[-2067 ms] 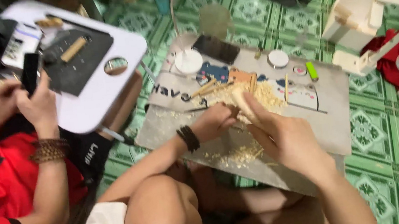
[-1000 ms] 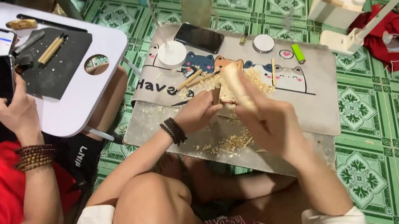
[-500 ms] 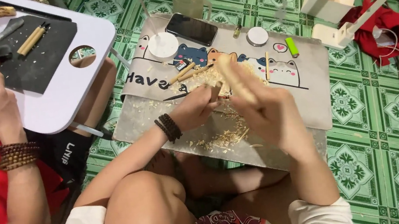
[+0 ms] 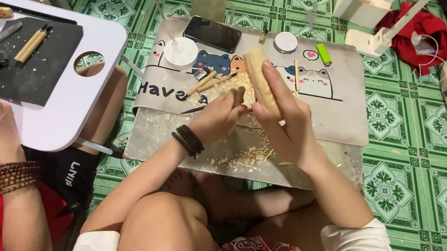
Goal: Carving a small piece of wood using a hand knife while sitting on the floor.
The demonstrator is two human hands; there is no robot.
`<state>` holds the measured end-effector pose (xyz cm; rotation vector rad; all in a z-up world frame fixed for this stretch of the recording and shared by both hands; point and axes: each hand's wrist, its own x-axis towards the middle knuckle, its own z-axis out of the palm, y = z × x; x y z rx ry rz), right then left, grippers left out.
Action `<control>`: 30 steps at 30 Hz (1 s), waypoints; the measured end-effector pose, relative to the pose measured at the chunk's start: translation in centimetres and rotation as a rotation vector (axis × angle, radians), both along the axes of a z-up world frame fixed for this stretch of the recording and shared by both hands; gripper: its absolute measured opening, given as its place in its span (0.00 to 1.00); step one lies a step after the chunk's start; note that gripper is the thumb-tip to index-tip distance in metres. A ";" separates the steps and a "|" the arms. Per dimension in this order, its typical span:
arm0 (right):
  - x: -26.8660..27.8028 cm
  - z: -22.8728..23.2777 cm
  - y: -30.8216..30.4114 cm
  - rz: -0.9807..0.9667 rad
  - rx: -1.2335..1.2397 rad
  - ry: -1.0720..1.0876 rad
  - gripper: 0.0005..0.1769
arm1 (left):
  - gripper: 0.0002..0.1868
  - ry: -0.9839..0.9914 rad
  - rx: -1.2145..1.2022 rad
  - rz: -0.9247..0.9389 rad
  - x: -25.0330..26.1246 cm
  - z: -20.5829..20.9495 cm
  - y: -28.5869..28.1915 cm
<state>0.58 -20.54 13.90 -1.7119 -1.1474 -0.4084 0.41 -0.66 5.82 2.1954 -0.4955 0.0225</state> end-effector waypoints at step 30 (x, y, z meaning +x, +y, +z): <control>3.2 -4.5 4.3 0.114 0.442 0.653 0.34 | 0.20 -0.062 -0.053 0.009 0.0 -8.4 1.6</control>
